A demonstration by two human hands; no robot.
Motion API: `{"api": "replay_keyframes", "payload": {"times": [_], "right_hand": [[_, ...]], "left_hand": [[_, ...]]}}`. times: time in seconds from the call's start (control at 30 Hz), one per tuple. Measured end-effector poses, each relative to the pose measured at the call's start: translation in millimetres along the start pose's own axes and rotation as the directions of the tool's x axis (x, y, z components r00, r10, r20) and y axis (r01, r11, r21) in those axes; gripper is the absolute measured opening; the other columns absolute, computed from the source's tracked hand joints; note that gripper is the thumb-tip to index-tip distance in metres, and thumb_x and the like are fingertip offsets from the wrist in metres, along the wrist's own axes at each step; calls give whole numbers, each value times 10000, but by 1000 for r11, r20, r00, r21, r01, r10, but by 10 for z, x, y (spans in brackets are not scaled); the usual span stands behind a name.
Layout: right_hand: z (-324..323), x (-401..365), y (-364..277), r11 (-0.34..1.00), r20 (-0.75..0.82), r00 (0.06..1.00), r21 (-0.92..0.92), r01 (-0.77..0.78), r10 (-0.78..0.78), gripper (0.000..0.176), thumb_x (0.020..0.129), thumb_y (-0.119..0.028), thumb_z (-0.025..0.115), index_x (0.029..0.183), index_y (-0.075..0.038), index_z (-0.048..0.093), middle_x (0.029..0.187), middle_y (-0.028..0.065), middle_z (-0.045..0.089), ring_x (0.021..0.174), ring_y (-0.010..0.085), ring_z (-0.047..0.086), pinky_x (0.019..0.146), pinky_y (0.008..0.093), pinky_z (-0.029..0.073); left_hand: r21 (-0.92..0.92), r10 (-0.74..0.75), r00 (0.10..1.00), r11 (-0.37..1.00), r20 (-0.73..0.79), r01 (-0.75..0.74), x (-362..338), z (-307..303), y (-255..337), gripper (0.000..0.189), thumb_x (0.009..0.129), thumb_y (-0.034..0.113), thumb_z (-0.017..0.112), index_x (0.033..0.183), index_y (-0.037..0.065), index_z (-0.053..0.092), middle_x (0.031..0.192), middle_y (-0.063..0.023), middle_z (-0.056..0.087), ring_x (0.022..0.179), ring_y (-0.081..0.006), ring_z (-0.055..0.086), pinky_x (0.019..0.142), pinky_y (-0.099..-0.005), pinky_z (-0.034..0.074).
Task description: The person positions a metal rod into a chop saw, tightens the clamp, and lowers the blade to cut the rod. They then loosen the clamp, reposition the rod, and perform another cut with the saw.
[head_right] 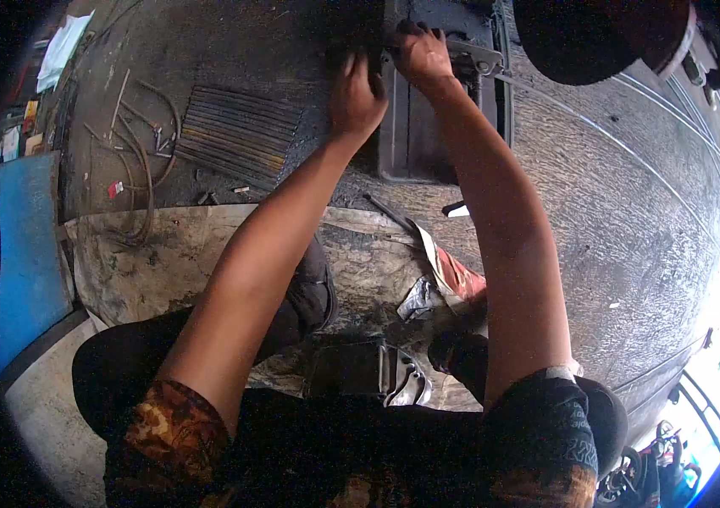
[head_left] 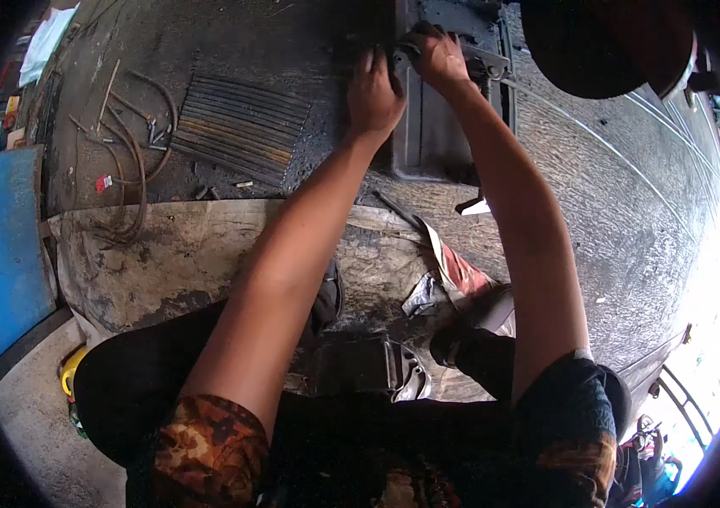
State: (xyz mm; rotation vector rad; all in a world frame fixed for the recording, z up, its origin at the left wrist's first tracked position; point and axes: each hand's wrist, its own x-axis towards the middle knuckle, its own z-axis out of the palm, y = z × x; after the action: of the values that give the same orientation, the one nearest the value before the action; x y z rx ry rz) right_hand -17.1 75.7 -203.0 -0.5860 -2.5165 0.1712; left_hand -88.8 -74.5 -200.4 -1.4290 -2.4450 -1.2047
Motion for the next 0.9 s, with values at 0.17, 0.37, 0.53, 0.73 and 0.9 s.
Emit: {"api": "replay_keyframes", "payload": {"times": [0.17,0.37,0.53,0.73,0.9], "right_hand": [[146,-4,46,1000,-25,1000,1,-12,12,179,812,-181,662,974,-148,729,1043,67,675,1013,321,606,873,427,484],[189,-17,34,999,-45,998,-20,-44,43,159,837,-219,655,965,-171,736,1050,52,677,1012,309,609,873,434,482],[215,-25,15,998,-65,996,-37,-56,53,185,839,-272,654,978,-181,733,1050,36,677,1017,302,604,877,468,460],[129,5,-9,999,-14,999,13,-44,44,194,839,-303,653,973,-188,732,1031,29,678,1021,304,600,886,522,429],[160,-5,6,997,-3,997,-9,-73,73,170,840,-302,657,945,-195,736,1038,17,681,1025,303,600,885,545,422]], "left_hand": [[66,142,989,987,44,-145,-4,83,-86,588,782,90,610,1338,-40,468,1382,-227,465,1253,-375,479,1027,-476,396],[118,208,977,970,54,-213,93,77,-144,627,777,124,655,1344,-54,455,1350,-267,487,1215,-405,512,1009,-468,433],[168,202,976,962,82,-214,76,71,-158,664,763,132,676,1358,-50,444,1370,-254,480,1227,-392,511,1001,-472,436],[188,189,980,962,66,-199,74,53,-136,711,746,133,702,1378,-39,425,1396,-235,464,1245,-379,500,1001,-477,427],[93,163,982,981,98,-172,72,64,-166,655,780,153,633,1379,-24,437,1424,-218,437,1316,-336,437,1100,-571,277]]}}
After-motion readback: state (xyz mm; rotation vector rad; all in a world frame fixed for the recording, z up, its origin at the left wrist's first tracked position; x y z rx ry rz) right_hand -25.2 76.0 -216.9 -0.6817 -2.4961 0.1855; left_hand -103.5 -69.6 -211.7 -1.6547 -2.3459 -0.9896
